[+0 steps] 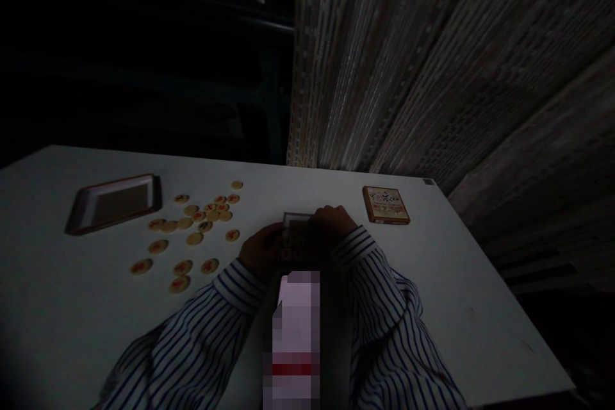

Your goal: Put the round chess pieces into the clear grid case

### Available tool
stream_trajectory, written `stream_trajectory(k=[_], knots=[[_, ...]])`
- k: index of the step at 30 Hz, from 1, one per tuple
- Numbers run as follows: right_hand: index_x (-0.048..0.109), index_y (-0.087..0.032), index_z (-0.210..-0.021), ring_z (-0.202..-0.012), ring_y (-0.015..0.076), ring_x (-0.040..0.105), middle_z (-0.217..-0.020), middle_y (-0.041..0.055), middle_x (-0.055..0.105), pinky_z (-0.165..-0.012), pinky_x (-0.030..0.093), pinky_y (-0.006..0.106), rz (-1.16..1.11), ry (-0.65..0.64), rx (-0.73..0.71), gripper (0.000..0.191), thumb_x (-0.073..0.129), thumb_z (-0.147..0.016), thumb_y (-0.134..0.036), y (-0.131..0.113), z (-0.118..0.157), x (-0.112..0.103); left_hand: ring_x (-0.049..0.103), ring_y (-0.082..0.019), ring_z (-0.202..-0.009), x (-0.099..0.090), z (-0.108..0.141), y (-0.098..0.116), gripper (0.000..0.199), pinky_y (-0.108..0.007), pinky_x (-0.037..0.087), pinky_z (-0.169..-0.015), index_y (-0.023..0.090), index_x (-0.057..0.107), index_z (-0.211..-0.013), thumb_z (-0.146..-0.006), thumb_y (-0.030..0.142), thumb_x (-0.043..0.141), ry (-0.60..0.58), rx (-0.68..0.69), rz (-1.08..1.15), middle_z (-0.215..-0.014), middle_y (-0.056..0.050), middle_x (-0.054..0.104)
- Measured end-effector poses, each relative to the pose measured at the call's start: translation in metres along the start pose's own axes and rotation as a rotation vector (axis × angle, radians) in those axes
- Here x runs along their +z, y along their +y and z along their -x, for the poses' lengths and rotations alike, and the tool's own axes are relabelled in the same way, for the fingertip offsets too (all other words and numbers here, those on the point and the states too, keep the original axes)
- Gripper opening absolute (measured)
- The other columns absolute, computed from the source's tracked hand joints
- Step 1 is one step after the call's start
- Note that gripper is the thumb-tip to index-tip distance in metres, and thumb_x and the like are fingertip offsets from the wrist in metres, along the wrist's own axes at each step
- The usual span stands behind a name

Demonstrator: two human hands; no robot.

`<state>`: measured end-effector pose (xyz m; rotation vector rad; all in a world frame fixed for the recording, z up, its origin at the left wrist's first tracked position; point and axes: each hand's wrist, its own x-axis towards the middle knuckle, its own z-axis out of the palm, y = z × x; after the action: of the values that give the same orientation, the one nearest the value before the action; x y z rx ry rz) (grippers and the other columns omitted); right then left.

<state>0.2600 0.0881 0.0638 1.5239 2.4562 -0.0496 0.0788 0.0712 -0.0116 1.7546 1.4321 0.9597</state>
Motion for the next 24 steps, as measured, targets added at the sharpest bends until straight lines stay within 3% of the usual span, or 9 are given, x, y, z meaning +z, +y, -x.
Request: stream_trajectory(k=[4,12,24], knots=[[0.061,-0.022,-0.093,-0.09,0.0193,0.055,-0.098,0.0073,0.061,-0.07,0.039,0.03,-0.014,0.035,0.018,0.025,0.042,-0.081,-0.032,0.005,0.004,-0.002,0.058,-0.017,-0.094,0.001,-0.001,-0.002,0.03,-0.033,0.047,-0.085,0.019,0.058,-0.1,-0.072,0.018,0.047,-0.021,0.005,0.011,-0.101,-0.004,0.063],[0.06,-0.021,-0.095,-0.088,0.0209,0.056,-0.097,0.009,0.061,-0.067,0.041,0.032,0.042,-0.027,0.011,0.026,0.04,-0.081,-0.029,0.0,-0.002,0.001,0.058,-0.017,-0.093,0.001,0.0,-0.002,0.029,-0.033,0.047,-0.085,0.019,0.058,-0.099,-0.072,0.019,0.047,-0.011,-0.004,0.035,-0.101,-0.004,0.063],[0.061,-0.02,-0.093,-0.087,0.0224,0.056,-0.096,0.0098,0.061,-0.068,0.042,0.035,0.021,-0.025,-0.008,0.025,0.041,-0.08,-0.03,-0.005,-0.003,0.004,0.059,-0.016,-0.093,0.001,0.0,-0.001,0.029,-0.031,0.047,-0.085,0.018,0.059,-0.099,-0.072,0.017,0.047,-0.007,-0.011,0.031,-0.102,-0.004,0.063]])
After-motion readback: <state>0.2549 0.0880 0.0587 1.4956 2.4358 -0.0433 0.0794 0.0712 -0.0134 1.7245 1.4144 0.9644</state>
